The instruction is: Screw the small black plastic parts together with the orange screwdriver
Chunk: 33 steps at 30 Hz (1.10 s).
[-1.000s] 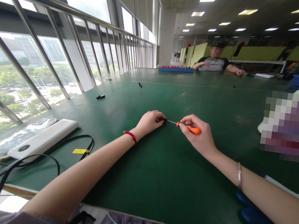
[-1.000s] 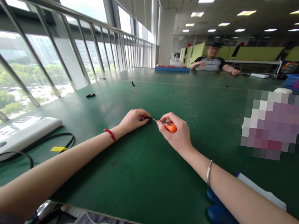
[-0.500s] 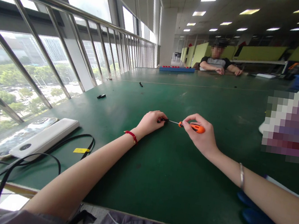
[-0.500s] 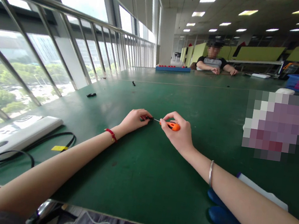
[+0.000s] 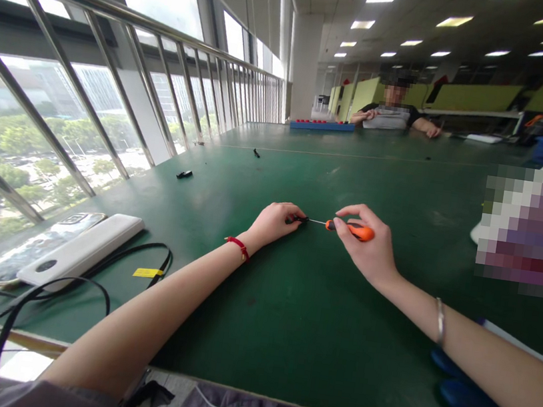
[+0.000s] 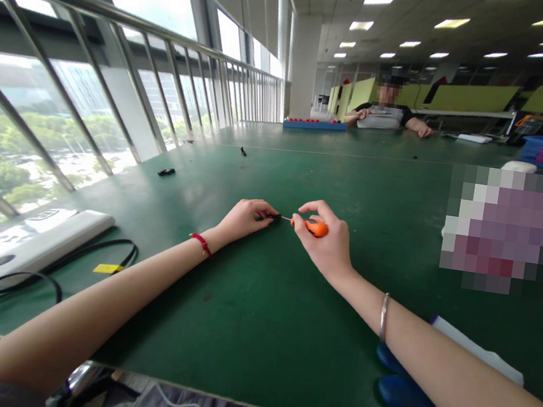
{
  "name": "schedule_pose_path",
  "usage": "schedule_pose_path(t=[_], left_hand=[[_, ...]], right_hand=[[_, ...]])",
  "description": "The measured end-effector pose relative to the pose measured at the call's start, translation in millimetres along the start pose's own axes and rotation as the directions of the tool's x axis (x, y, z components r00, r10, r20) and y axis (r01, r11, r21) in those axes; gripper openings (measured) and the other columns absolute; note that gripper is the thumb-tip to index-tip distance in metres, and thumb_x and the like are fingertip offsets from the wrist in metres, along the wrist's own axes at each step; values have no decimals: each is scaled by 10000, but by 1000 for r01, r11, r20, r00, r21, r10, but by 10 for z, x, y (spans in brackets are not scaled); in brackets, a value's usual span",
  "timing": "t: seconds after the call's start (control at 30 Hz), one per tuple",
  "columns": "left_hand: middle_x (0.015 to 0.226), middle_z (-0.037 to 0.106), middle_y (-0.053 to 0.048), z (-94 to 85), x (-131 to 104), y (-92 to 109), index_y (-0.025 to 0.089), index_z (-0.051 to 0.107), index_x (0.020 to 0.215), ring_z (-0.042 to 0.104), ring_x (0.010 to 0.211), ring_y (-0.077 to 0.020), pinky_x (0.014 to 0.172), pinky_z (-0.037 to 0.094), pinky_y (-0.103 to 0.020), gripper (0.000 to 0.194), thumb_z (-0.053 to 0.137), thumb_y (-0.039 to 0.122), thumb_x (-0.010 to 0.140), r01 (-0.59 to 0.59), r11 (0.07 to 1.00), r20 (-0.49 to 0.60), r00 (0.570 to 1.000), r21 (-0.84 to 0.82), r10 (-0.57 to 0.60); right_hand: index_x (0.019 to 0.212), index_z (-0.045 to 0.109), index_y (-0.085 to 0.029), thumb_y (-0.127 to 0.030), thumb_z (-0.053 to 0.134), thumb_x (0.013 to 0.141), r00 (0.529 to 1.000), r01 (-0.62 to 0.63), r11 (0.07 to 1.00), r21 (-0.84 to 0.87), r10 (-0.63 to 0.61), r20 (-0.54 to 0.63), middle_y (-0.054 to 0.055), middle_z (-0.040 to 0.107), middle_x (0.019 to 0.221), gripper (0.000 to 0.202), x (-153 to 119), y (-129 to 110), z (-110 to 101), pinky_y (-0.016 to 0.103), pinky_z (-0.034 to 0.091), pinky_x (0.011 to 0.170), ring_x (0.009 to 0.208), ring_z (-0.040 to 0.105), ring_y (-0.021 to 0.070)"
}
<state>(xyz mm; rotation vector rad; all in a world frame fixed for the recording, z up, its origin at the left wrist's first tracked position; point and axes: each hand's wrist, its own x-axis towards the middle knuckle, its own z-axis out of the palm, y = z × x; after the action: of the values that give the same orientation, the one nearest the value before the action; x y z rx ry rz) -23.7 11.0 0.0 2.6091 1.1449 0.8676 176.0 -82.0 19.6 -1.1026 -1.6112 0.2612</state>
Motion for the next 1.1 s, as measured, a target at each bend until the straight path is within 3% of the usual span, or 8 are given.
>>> schedule_pose_path(t=[0.2, 0.37, 0.47, 0.6, 0.73, 0.83, 0.97, 1.1], left_hand=[[1017, 710, -13, -14, -4, 18, 209, 718, 1005, 651, 808, -143, 786, 535, -250, 281, 542, 185, 787, -10, 1000, 28, 1000, 28, 9], [1029, 710, -12, -21, -4, 36, 211, 717, 1015, 654, 831, -146, 808, 533, -250, 290, 539, 180, 788, 0, 999, 32, 999, 42, -1], [1027, 711, -13, -24, -5, 37, 209, 716, 1016, 656, 832, -145, 810, 534, -249, 292, 543, 170, 784, -5, 999, 35, 999, 42, 3], [1037, 709, -9, -26, -5, 34, 214, 714, 1019, 656, 859, -148, 819, 531, -248, 300, 542, 155, 781, -9, 999, 44, 999, 44, 7], [1040, 708, -11, -19, -4, 22, 211, 709, 1031, 652, 864, -150, 820, 528, -255, 291, 531, 175, 803, -29, 999, 42, 999, 44, 28], [1045, 706, -12, -18, -5, 16, 212, 707, 1032, 651, 863, -151, 817, 527, -256, 284, 530, 190, 811, -29, 999, 45, 999, 46, 27], [1049, 705, -9, -31, -10, 27, 212, 707, 1030, 651, 885, -155, 823, 525, -254, 289, 527, 178, 807, -33, 999, 56, 998, 43, 31], [1045, 705, -8, -42, -12, 38, 212, 706, 1026, 648, 892, -155, 828, 521, -256, 290, 524, 165, 805, -43, 998, 61, 997, 47, 40]], right_hand=[[989, 496, -231, -271, 594, 749, 996, 69, 998, 5, -69, -53, -29, 544, 690, 263, 8, 38, -8, 282, 451, 595, 591, 567, 152], [782, 537, -226, -383, 540, 824, 998, 11, 999, -47, -8, 57, -34, 539, 543, 163, -5, 14, -14, 270, 389, 508, 475, 514, 135], [846, 534, -229, -333, 560, 802, 998, 55, 998, -23, -55, 15, -18, 584, 622, 115, -6, -14, -11, 283, 428, 569, 543, 554, 149], [991, 504, -229, -259, 599, 731, 992, 109, 993, -42, -112, -64, -16, 545, 713, 278, 2, -2, -1, 299, 461, 655, 644, 561, 163], [842, 534, -227, -342, 587, 766, 998, 63, 993, -102, -63, 1, -31, 519, 572, 148, 3, 17, 0, 305, 435, 596, 537, 507, 155], [756, 538, -225, -370, 558, 796, 999, 41, 994, -97, -40, 16, 9, 597, 629, 152, 0, 10, -3, 317, 439, 602, 563, 541, 166], [937, 525, -223, -277, 583, 748, 991, 114, 991, -72, -119, -68, 26, 589, 799, 204, 2, 4, 0, 324, 457, 638, 634, 550, 165], [967, 499, -236, -297, 606, 740, 992, 119, 990, -75, -121, -32, -32, 512, 642, 259, -3, 3, 4, 306, 447, 607, 583, 520, 160]])
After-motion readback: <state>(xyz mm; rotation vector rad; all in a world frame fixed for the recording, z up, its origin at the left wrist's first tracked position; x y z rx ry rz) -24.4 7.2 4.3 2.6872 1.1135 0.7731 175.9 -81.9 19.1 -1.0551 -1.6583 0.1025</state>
